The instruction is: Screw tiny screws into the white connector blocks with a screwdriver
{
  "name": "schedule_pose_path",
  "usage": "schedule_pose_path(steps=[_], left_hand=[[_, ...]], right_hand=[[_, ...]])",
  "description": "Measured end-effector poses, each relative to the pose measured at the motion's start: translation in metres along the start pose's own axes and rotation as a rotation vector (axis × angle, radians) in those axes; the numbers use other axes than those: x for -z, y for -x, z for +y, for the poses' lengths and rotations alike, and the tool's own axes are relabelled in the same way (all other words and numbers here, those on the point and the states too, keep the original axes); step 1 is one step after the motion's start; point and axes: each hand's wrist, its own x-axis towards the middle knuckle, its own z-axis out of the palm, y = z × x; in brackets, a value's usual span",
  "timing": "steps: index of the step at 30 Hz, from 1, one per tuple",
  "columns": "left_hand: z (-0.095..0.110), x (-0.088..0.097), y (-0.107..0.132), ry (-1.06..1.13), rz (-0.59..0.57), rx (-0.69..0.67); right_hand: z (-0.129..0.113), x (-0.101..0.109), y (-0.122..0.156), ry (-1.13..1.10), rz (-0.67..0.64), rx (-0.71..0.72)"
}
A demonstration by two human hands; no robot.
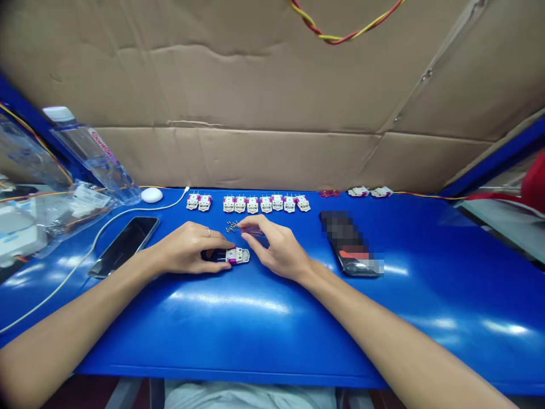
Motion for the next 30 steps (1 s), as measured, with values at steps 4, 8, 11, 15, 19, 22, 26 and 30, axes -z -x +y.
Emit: schedule_pose_path(steps=[4,8,11,15,19,22,26,30], left_hand=[[-0.001,0.002,0.000,0.008,-0.011,0.000],[-0.001,0.003,0.000,-0.029,-0.009,0.021],[0.000,0.004,0.000,-0.031,-0.001,0.030],[0.003,0.007,-0.001,-0.005,0.009,0.037],[0.007,0.010,-0.002,0.009,0.004,0.060],[0.006,0.008,-0.002,-0.007,0.048,0.103],[0.001,-0.002,-0.004,-0.016,0.258,0.304],[-0.003,-0.011,-0.007,0.074,0.312,0.454]], right_hand=[[-0.003,0.002,-0.001,0.019,0.030,0.003],[-0.004,0.004,0.000,-0.004,0.055,-0.036],[-0.002,0.004,0.000,0.007,0.030,-0.077],[-0.002,0.005,-0.001,-0.026,0.049,-0.100],[-0.003,0.006,-0.001,-0.033,0.060,-0.085],[-0.003,0.006,-0.001,-0.041,0.062,-0.092],[-0.004,0.006,-0.001,-0.065,0.090,-0.104],[-0.008,0.005,-0.001,-0.084,0.096,-0.098]])
